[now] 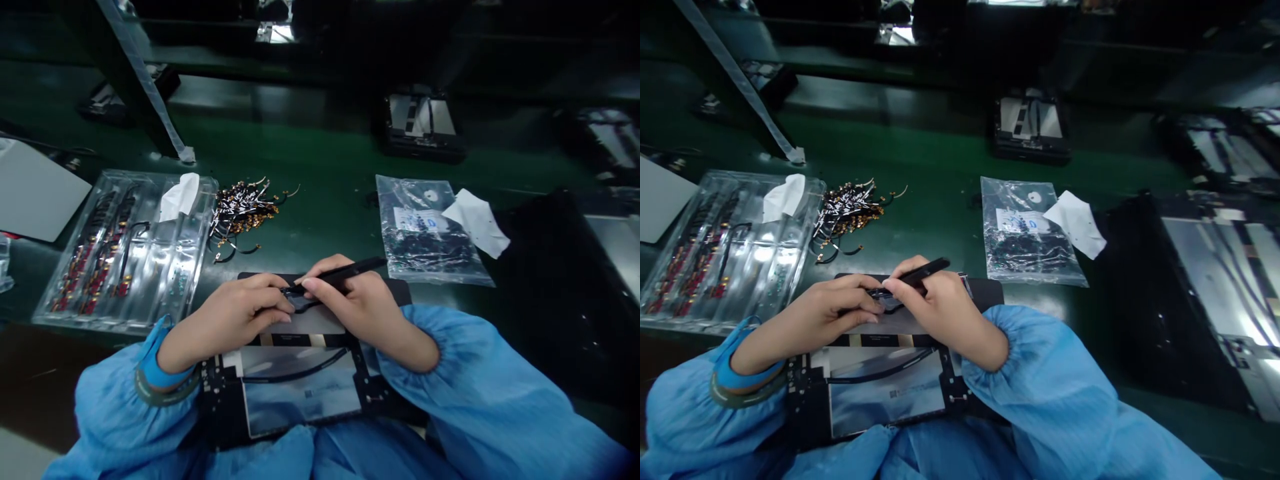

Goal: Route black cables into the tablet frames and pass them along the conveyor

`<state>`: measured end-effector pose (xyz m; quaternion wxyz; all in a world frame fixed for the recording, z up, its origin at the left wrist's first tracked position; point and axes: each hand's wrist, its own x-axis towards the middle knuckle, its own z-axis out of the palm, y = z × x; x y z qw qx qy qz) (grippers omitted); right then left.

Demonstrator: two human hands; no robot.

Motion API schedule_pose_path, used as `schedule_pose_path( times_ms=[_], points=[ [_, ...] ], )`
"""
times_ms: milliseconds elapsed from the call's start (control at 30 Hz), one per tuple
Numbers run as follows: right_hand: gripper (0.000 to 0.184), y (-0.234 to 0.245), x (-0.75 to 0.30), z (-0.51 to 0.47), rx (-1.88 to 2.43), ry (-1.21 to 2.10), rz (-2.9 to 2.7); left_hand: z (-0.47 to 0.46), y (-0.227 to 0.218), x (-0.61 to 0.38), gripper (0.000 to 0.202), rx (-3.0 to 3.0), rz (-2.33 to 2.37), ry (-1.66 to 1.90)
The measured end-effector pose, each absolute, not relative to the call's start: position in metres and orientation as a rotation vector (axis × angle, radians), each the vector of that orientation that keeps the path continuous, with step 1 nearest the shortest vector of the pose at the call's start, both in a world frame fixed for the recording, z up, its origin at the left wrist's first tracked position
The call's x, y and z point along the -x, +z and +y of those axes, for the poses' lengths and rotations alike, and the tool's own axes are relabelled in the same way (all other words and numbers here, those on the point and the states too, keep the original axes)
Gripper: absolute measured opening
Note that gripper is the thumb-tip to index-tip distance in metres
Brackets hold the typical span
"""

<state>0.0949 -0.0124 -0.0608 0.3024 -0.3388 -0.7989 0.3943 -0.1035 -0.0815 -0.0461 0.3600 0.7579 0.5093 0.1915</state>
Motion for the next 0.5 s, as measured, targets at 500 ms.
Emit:
schedule_pose_path(
  times_ms=[500],
  points=[
    [0.008, -0.050, -0.124, -0.014, 0.831, 0.908, -2.074, -0.083, -0.047, 0.104, 0.020, -2.008, 1.342, 0.501]
  ],
)
